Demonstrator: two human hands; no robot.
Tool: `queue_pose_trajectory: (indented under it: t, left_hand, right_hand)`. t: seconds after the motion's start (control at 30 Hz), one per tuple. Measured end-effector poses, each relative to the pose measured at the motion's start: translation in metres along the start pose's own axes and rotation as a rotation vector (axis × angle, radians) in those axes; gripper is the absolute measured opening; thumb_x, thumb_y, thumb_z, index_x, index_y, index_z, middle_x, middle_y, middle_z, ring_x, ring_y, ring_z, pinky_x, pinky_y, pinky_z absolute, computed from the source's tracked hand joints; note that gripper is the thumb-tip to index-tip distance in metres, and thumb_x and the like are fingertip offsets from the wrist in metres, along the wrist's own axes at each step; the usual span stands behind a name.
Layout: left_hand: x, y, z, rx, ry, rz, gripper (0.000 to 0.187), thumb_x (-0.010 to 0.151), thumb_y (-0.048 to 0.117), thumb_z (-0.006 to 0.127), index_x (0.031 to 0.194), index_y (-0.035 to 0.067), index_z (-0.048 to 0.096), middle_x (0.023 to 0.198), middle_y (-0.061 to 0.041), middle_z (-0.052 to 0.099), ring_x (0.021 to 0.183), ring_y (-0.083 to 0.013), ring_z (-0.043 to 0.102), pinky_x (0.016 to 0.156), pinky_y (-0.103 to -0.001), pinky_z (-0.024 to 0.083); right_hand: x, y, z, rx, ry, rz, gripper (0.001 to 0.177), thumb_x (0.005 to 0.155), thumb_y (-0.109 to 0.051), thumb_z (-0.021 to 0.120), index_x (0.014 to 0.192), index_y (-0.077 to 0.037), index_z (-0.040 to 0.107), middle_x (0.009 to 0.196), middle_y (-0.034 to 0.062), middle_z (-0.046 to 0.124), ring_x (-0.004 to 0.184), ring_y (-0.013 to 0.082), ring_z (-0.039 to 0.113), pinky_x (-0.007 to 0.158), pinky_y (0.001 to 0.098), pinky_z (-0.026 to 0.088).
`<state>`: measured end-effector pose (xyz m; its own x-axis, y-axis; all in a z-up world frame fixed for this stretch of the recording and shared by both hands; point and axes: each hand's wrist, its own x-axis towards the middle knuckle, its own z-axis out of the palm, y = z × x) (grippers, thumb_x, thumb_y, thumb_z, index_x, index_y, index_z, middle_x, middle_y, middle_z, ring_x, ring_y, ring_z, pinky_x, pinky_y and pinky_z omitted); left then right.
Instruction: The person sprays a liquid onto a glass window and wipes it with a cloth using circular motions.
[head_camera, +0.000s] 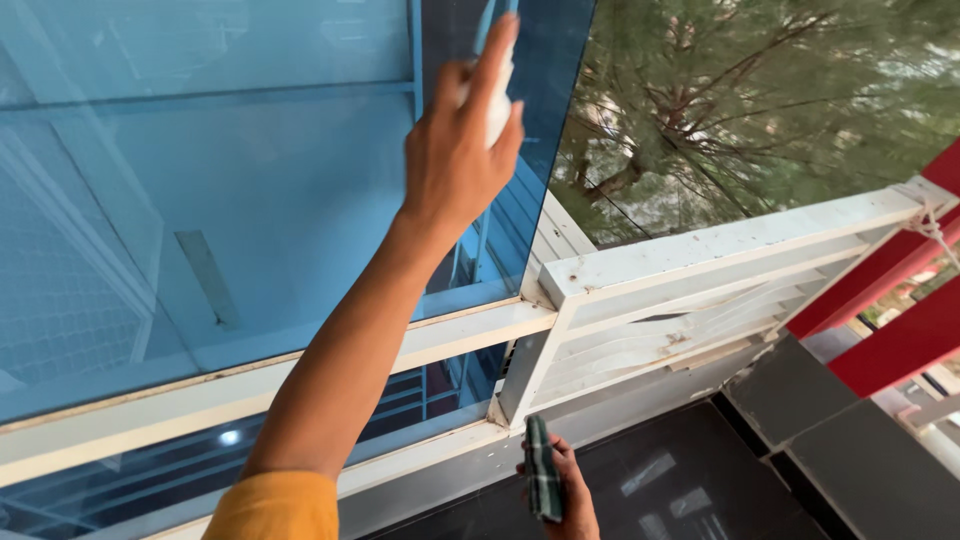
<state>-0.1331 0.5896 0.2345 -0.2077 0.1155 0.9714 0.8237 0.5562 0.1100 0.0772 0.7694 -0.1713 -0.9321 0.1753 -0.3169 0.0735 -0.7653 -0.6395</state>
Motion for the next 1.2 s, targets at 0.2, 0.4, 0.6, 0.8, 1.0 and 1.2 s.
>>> queue_pose_trajectory:
  t: [0.2,0.4,0.6,0.8,1.0,1.2]
  left_hand:
    - [-0.081,-0.006,-0.034,0.031,0.139,-0.068,0.063,0.102,0.014,0.074,0.155,0.01,0.041,0.125,-0.018,0.06,0.107,-0.0309,0.072,0.084,-0.037,0.064]
    - [-0.179,-0.027,-0.042,0.161,0.129,-0.199,0.06,0.097,0.013,0.074,0.148,0.002,0.045,0.12,-0.021,0.06,0.103,-0.0341,0.071,0.08,-0.04,0.063]
    - [-0.23,-0.046,-0.045,0.25,0.124,-0.192,0.058,0.096,0.011,0.073,0.146,0.0,0.046,0.117,-0.024,0.059,0.098,-0.0344,0.073,0.075,-0.038,0.064]
    - [-0.247,-0.062,-0.046,0.224,0.057,-0.168,0.055,0.097,0.013,0.072,0.143,-0.002,0.047,0.114,-0.024,0.061,0.092,-0.0327,0.073,0.071,-0.036,0.065]
    - [-0.244,-0.067,-0.046,0.173,0.067,-0.109,0.055,0.096,0.015,0.071,0.141,-0.001,0.047,0.117,-0.023,0.062,0.097,-0.0347,0.072,0.075,-0.038,0.064]
    - [-0.247,-0.075,-0.052,0.062,0.088,-0.191,0.056,0.095,0.014,0.072,0.141,-0.002,0.046,0.114,-0.024,0.061,0.094,-0.0328,0.072,0.073,-0.037,0.062]
  right_hand:
    - [0.008,-0.07,0.021,-0.388,-0.12,-0.143,0.068,0.081,-0.017,0.068,0.141,-0.013,0.037,0.111,0.0152,0.06,0.095,0.0255,0.06,0.067,0.0359,0.052]
    - [0.057,-0.147,0.112,-1.111,-0.26,-1.173,0.064,0.076,-0.015,0.069,0.134,-0.002,0.043,0.127,0.0194,0.042,0.122,0.0312,0.045,0.109,0.0472,0.041]
    - [0.064,-0.229,0.243,-1.12,-0.19,-1.66,0.055,0.09,-0.009,0.072,0.14,-0.005,0.049,0.138,0.02,0.048,0.133,0.0386,0.05,0.115,0.0491,0.044]
    - [0.074,-0.273,0.335,-1.068,-0.021,-2.005,0.044,0.104,-0.007,0.075,0.145,-0.008,0.059,0.154,0.0195,0.042,0.143,0.0399,0.043,0.122,0.0501,0.039]
    - [0.077,-0.264,0.399,-1.123,0.03,-2.108,0.037,0.104,-0.013,0.074,0.141,-0.013,0.069,0.145,0.0174,0.054,0.135,0.0379,0.048,0.114,0.0485,0.046]
    - [0.075,-0.218,0.379,-1.238,0.112,-2.126,0.031,0.098,-0.014,0.072,0.129,-0.011,0.075,0.136,0.0178,0.059,0.127,0.0402,0.053,0.108,0.0468,0.049]
